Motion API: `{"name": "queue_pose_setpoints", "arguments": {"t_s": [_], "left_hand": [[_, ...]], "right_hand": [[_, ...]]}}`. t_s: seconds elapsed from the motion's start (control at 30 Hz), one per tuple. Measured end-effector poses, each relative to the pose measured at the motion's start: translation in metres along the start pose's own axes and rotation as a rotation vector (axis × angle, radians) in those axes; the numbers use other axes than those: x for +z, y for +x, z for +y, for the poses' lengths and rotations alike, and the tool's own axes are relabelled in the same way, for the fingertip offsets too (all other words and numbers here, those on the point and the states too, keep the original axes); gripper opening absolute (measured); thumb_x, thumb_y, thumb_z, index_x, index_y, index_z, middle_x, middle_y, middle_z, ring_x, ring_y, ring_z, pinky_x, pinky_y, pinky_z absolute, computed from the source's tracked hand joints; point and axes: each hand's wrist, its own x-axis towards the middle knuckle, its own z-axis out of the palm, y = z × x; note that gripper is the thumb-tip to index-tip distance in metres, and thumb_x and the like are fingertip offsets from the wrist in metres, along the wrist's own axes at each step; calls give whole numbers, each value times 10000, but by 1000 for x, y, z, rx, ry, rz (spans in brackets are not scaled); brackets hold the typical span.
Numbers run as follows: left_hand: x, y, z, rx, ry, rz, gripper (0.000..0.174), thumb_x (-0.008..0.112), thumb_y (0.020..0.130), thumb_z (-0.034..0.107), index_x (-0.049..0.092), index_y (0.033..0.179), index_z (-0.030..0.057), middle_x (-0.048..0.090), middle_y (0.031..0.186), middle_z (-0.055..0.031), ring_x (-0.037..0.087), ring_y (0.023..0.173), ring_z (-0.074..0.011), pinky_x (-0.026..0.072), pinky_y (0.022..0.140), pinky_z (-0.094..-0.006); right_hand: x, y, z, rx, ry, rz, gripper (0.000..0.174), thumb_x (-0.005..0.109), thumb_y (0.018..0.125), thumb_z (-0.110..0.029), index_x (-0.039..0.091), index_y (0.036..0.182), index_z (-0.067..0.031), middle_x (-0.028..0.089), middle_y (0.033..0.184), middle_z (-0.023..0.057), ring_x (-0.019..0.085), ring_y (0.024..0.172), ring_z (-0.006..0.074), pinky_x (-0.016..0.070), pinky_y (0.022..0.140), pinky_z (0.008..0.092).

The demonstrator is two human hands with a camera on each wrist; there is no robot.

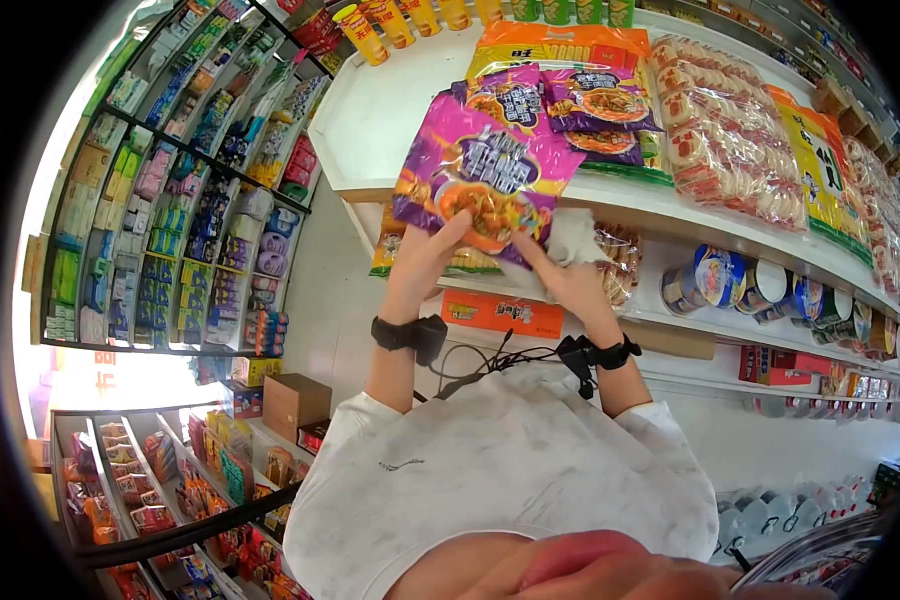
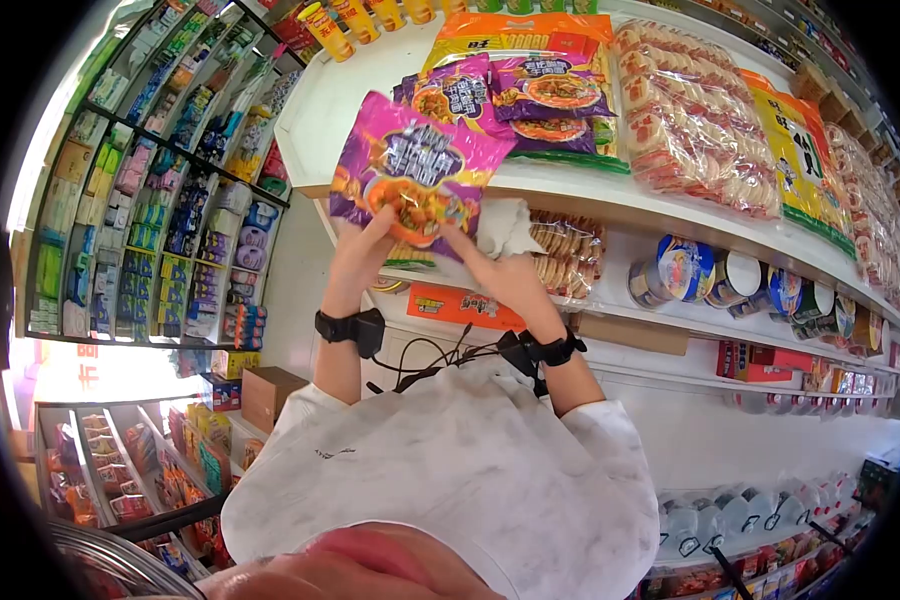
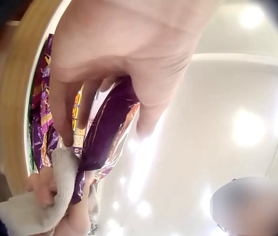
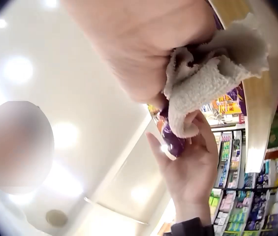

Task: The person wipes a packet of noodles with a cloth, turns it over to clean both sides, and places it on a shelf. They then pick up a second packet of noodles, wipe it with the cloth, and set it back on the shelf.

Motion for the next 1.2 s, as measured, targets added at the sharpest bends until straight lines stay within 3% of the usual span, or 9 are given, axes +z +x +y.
{"name": "queue_pose_setpoints", "arguments": {"t_s": [0.13, 0.27, 0.43, 0.53, 0.77, 0.9, 1.0, 1.13, 1.2], "left_hand": [[37, 53, 9, 12, 43, -26, 487, 707, 918, 169, 466, 1316, 24, 620, 1198, -79, 642, 1047, -169, 559, 844, -320], [33, 133, -4, 28, 167, -29, 601, 716, 918, 234, 411, 1350, -50, 627, 1184, -133, 645, 1044, -191, 551, 822, -324], [31, 152, 4, 182, 632, 271, 1082, 816, 819, 337, 106, 1486, -133, 546, 1281, -255, 575, 1164, -240, 507, 921, -354], [12, 143, -16, 411, 655, 174, 1016, 788, 850, 318, 128, 1495, -108, 486, 1343, -286, 521, 1235, -234, 487, 955, -337], [12, 134, -41, 556, 1156, -20, 747, 729, 812, 129, 376, 1458, 1, 389, 1476, -245, 427, 1335, -394, 377, 1095, -403], [0, 99, -14, 549, 1121, 23, 668, 659, 895, 150, 360, 1475, 5, 398, 1480, -247, 394, 1375, -368, 360, 1111, -400], [-12, 34, 36, 419, 952, 55, 507, 637, 944, 180, 475, 1393, 10, 540, 1368, -184, 528, 1265, -286, 413, 1069, -379], [-56, -56, 70, 348, 833, 245, 398, 648, 950, 174, 563, 1311, 30, 647, 1231, -115, 652, 1073, -190, 509, 957, -327], [-76, -103, 75, 349, 798, 321, 402, 653, 947, 171, 560, 1313, 32, 652, 1218, -113, 658, 1060, -192, 519, 946, -327]], "right_hand": [[-7, 27, 38, -431, -1086, 293, 358, 649, 932, -135, 614, 1279, -51, 668, 1057, 78, 652, 925, 218, 506, 853, 363], [-22, 66, 1, 149, 164, 267, 389, 679, 933, -296, 617, 1170, 7, 654, 1043, 95, 620, 923, 225, 486, 830, 343], [-31, 56, -13, 111, 243, 404, 448, 650, 957, -366, 608, 1191, 14, 655, 1101, 54, 587, 963, 160, 458, 867, 317], [-37, 62, -42, 190, 501, 578, 444, 631, 972, -359, 598, 1226, 5, 642, 1123, 36, 574, 998, 144, 446, 900, 298], [-19, 156, 18, -551, -792, 366, 508, 652, 857, -145, 543, 1346, -60, 456, 1474, 122, 406, 1368, 311, 260, 1160, 484], [-19, 154, 15, -539, -782, 312, 590, 681, 814, -148, 526, 1381, -101, 463, 1474, 91, 376, 1401, 319, 190, 1184, 544], [-19, 154, 15, -585, -681, 366, 548, 674, 870, -178, 513, 1381, -62, 494, 1443, 137, 451, 1347, 327, 275, 1155, 501], [-12, 146, 55, -45, 197, 303, 530, 641, 971, -291, 507, 1327, 78, 528, 1387, 206, 537, 1237, 265, 434, 1009, 376], [19, 118, 14, -276, 86, 421, 549, 633, 975, -329, 529, 1352, 57, 581, 1336, 136, 583, 1150, 213, 433, 1012, 352]]}}
